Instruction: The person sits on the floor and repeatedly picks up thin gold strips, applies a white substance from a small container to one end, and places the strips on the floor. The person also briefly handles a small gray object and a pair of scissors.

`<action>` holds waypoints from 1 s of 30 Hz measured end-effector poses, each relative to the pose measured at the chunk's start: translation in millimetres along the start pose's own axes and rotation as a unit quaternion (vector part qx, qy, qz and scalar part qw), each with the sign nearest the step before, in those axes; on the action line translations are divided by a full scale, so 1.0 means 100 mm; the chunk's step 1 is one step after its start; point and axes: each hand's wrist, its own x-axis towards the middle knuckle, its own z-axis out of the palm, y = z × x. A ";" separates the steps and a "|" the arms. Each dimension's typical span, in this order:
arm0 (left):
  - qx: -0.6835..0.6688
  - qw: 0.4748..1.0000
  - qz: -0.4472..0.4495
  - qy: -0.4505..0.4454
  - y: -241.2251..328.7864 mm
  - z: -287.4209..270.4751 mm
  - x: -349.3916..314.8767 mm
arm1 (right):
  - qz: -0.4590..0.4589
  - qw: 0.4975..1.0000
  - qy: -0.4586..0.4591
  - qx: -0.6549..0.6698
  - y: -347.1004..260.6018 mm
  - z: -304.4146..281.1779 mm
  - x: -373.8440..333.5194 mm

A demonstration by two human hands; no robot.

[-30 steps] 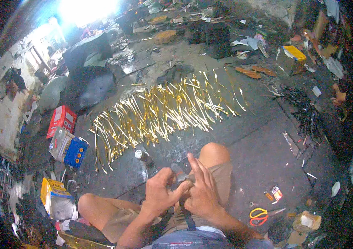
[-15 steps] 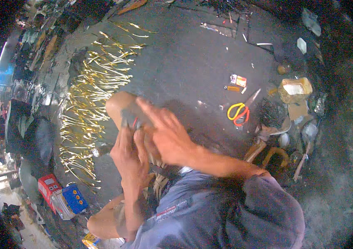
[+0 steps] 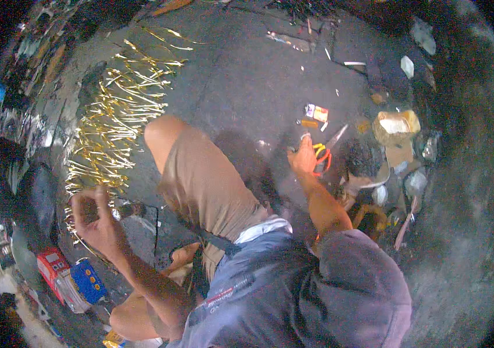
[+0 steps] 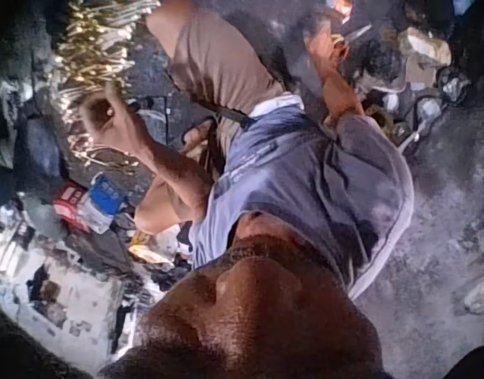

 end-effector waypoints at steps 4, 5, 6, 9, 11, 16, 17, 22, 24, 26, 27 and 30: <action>-0.042 0.997 -0.057 -0.042 0.05 0.24 -0.10 | 0.006 0.999 -0.041 0.030 0.10 0.13 0.16; -0.050 0.992 -0.093 -0.064 0.08 0.31 -0.14 | -0.002 0.998 -0.056 0.040 0.21 0.11 0.22; -0.087 0.990 -0.088 -0.062 0.14 0.40 -0.16 | 0.024 0.998 -0.004 0.057 0.15 0.11 0.25; -0.060 0.992 -0.054 -0.093 0.08 0.47 -0.25 | -0.011 0.985 0.068 0.156 -0.46 -0.20 0.31; -0.095 0.988 -0.059 -0.105 0.11 0.56 -0.31 | -0.086 0.927 0.054 0.362 -1.19 -0.73 0.31; -0.199 0.969 -0.097 -0.109 0.13 0.59 -0.43 | -0.384 0.832 -0.074 0.395 -2.75 -1.75 -0.31; -0.238 0.961 -0.106 -0.090 0.14 0.61 -0.44 | -0.422 0.817 -0.093 0.382 -2.89 -1.80 -0.43; -0.235 0.971 -0.031 -0.015 -0.02 0.47 -0.40 | -0.539 0.724 -0.132 0.409 -3.17 -1.58 -0.72; -0.209 0.978 0.000 -0.001 -0.09 0.35 -0.38 | -0.572 0.699 -0.149 0.402 -3.27 -1.50 -0.78; -0.196 0.980 0.006 0.018 -0.14 0.26 -0.39 | -0.597 0.686 -0.168 0.379 -3.36 -1.45 -0.82; -0.216 0.976 -0.029 0.021 -0.16 0.24 -0.39 | -0.609 0.680 -0.176 0.367 -3.39 -1.43 -0.84; -0.245 0.965 -0.085 0.027 -0.24 0.18 -0.41 | -0.622 0.660 -0.202 0.370 -3.50 -1.36 -0.87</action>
